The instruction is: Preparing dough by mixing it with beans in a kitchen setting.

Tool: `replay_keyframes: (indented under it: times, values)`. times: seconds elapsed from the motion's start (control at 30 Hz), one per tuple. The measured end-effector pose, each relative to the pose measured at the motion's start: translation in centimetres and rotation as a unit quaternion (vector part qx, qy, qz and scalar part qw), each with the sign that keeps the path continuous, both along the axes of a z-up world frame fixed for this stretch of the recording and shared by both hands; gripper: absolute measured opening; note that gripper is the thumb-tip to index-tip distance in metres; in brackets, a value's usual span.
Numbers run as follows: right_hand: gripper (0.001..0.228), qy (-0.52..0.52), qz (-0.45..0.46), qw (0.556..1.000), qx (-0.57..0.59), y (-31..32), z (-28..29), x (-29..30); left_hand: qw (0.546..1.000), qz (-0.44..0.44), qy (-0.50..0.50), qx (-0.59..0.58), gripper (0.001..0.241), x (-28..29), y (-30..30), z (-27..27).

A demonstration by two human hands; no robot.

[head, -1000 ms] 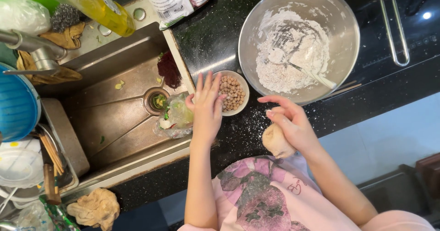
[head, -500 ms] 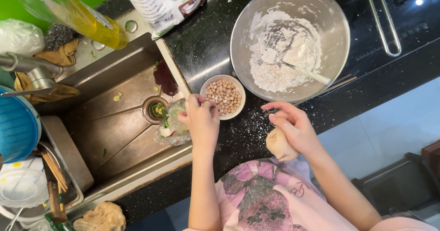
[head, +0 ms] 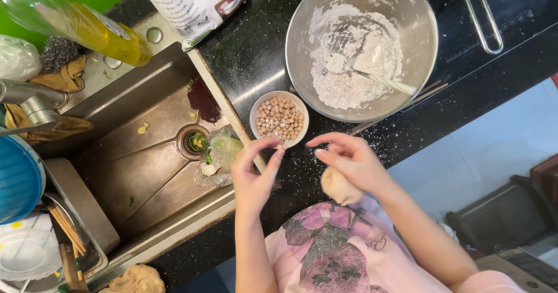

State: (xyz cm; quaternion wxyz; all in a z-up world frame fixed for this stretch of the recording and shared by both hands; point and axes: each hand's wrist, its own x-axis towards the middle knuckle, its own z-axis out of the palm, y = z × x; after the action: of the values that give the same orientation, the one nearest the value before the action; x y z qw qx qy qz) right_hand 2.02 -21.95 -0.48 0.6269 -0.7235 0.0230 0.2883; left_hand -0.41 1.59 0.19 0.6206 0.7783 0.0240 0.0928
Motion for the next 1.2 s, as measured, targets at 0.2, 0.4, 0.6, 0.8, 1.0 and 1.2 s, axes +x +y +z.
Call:
replay_keyframes:
  times: [0.2,0.4,0.6,0.8,1.0,1.2]
  values:
    - [0.024,0.083,-0.023,0.987,0.133,3.9,-1.6,1.4,0.999,-0.025,-0.027,-0.015,0.015,-0.4,-0.7,1.0]
    - [0.018,0.100,0.002,0.984,0.146,4.4,-2.6,1.4,0.998,-0.001,0.017,-0.067,0.010,-0.6,-0.2,0.6]
    - [0.023,0.128,-0.074,0.968,0.203,3.2,-5.5,1.3,0.995,0.038,0.068,-0.068,0.032,-2.6,1.8,-6.0]
    - [0.026,0.028,-0.094,0.993,0.072,3.3,-5.2,2.3,0.983,0.084,-0.053,0.156,0.009,0.5,1.5,-1.3]
    - [0.038,-0.048,-0.080,0.994,0.058,5.8,-3.3,3.0,0.966,0.016,-0.055,0.251,0.049,2.1,1.3,-3.7]
    - [0.036,-0.038,-0.109,0.993,0.031,4.6,-2.8,2.0,0.978,-0.066,0.004,0.200,0.045,3.5,-0.4,-3.7]
